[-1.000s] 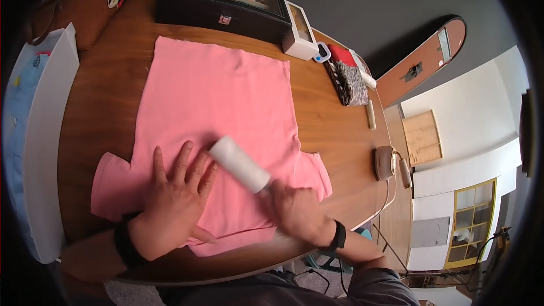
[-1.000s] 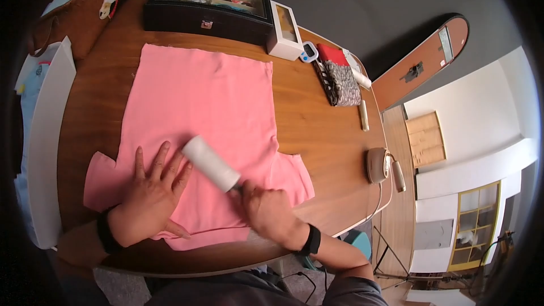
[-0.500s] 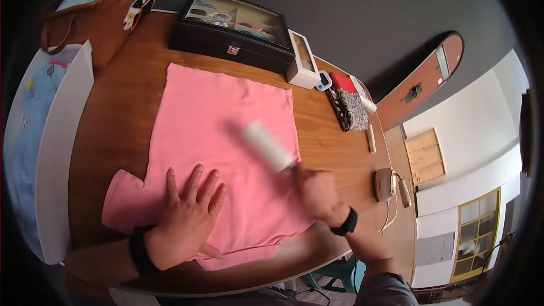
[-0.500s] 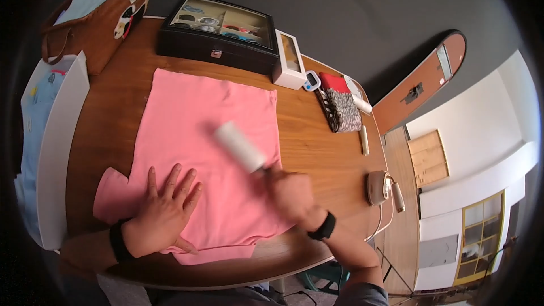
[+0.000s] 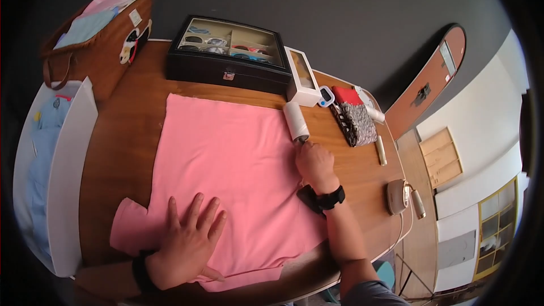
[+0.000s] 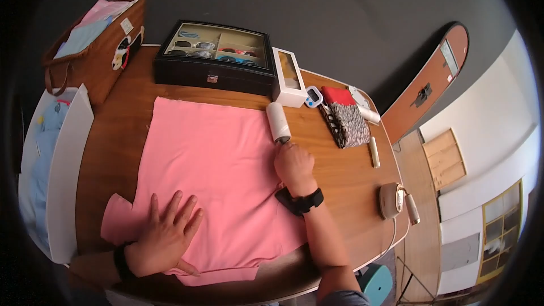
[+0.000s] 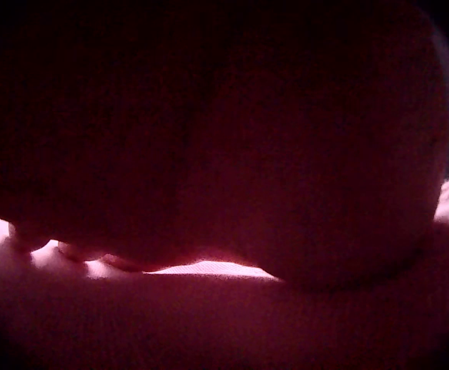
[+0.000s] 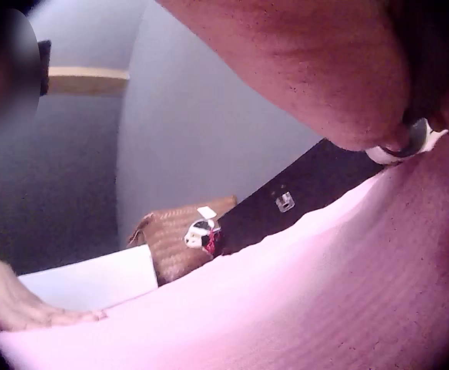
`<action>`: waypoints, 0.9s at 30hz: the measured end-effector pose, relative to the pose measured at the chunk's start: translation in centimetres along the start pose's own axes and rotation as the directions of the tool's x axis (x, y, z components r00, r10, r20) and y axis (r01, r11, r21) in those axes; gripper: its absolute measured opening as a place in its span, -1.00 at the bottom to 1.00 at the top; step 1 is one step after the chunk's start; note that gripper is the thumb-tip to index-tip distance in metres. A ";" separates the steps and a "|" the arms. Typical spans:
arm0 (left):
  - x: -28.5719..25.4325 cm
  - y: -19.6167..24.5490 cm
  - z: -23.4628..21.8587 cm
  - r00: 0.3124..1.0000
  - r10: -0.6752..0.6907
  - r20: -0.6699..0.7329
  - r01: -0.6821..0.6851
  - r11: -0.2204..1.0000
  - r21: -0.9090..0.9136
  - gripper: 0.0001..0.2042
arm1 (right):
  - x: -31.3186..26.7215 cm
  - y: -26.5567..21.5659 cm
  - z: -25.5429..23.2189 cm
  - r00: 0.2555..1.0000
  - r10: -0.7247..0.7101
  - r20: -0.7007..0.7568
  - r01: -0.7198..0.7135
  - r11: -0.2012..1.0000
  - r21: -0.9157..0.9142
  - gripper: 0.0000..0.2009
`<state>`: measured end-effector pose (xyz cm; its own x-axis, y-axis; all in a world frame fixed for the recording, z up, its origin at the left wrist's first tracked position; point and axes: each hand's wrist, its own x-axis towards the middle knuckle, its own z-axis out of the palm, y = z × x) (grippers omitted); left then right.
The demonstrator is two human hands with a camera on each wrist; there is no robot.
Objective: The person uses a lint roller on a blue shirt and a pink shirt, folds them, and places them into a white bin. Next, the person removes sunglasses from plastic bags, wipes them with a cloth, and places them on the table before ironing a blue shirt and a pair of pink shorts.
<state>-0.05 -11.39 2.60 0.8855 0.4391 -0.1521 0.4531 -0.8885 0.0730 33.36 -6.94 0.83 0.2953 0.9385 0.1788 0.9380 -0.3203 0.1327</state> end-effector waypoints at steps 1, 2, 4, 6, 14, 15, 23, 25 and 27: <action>0.1 0.0 -0.1 1.000 0.004 0.010 -0.003 1.000 -0.010 0.22 | 0.2 0.5 0.2 0.998 0.065 -0.015 -0.065 0.998 0.020 -0.69; 0.2 0.0 -0.2 1.000 0.014 0.020 -0.014 1.000 0.007 0.22 | 0.3 0.7 0.4 0.996 0.082 -0.015 -0.082 0.996 0.034 -0.69; 0.4 0.0 -0.1 0.999 0.011 0.037 -0.010 1.000 -0.007 0.22 | 0.1 0.7 0.0 0.990 0.016 -0.143 0.004 0.990 0.138 -0.65; 0.5 0.2 -0.3 0.998 0.008 0.064 -0.009 1.000 0.009 0.21 | -0.8 -0.6 -2.0 0.995 -0.031 -0.094 0.047 0.984 0.172 -0.70; 0.7 0.1 0.1 0.997 0.044 0.062 -0.048 0.997 0.055 0.25 | -7.3 -7.8 -5.6 0.785 -0.595 0.172 0.449 0.738 0.504 -0.83; 0.7 0.1 0.1 0.996 0.041 0.075 -0.045 0.998 0.051 0.25 | -7.3 -7.8 -4.8 0.790 -0.589 0.167 0.444 0.739 0.506 -0.83; 0.6 0.2 -0.2 0.997 0.045 0.066 -0.046 0.999 0.019 0.26 | -2.2 -2.1 0.4 0.986 -0.141 -0.092 0.150 0.984 0.093 -0.76; 0.7 0.2 -0.2 0.997 0.042 0.071 -0.042 0.999 0.003 0.25 | -1.3 -1.3 0.3 0.997 0.010 -0.077 0.004 0.985 0.174 -0.78; 0.7 0.3 -0.2 0.997 0.038 0.073 -0.039 0.999 0.006 0.25 | -1.8 -1.7 -1.0 0.998 -0.038 -0.046 0.047 0.975 0.218 -0.78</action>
<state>0.75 -11.34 2.67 0.8923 0.3939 -0.2204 0.4178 -0.9056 0.0731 31.08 -8.24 1.30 0.2511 0.9429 0.2187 0.9678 -0.2403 -0.0750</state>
